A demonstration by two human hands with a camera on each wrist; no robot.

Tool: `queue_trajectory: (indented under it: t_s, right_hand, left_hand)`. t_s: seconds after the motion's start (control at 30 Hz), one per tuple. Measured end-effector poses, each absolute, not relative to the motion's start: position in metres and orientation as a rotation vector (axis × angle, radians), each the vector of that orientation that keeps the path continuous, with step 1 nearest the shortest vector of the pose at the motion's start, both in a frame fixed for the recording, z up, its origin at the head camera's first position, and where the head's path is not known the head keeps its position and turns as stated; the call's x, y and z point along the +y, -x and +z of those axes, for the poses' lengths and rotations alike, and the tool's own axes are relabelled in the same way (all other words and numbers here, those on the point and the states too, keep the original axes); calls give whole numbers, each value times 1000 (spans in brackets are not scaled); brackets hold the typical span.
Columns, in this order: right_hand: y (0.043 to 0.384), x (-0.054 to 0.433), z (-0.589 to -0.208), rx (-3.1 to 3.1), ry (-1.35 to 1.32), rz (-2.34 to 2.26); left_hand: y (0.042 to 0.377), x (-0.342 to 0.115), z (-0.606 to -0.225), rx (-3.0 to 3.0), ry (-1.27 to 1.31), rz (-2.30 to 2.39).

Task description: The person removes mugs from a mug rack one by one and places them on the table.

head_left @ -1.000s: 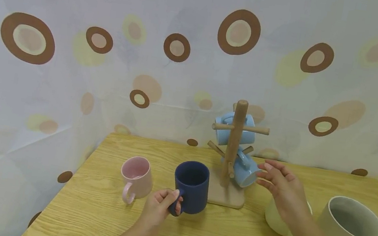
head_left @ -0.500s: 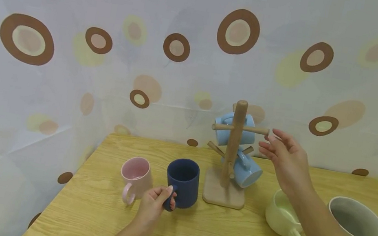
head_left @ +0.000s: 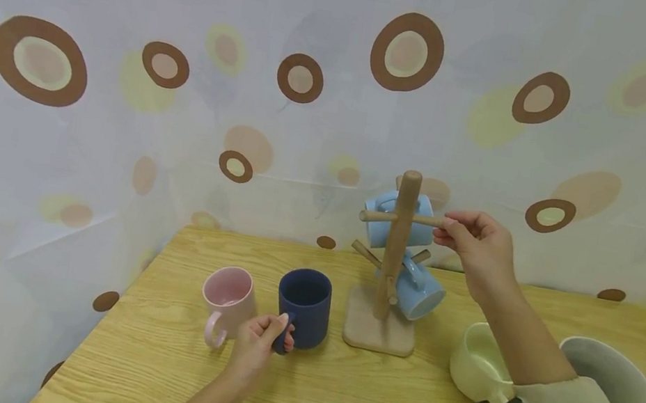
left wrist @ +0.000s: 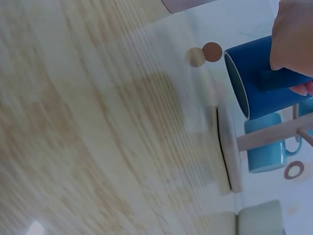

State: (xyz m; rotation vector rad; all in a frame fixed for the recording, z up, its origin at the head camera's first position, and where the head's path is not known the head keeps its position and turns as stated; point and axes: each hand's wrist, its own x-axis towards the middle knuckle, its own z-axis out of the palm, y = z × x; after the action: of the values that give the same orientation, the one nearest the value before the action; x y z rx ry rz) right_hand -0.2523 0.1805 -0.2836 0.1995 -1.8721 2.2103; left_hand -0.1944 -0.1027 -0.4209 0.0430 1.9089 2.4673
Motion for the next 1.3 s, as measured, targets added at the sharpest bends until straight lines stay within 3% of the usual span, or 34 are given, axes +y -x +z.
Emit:
queue_trajectory:
  t_s: [1.3]
  right_hand:
    - [253,180,-283,-1926,-219,2114]
  left_hand:
    - [211,-114,-439,2037,163,2453]
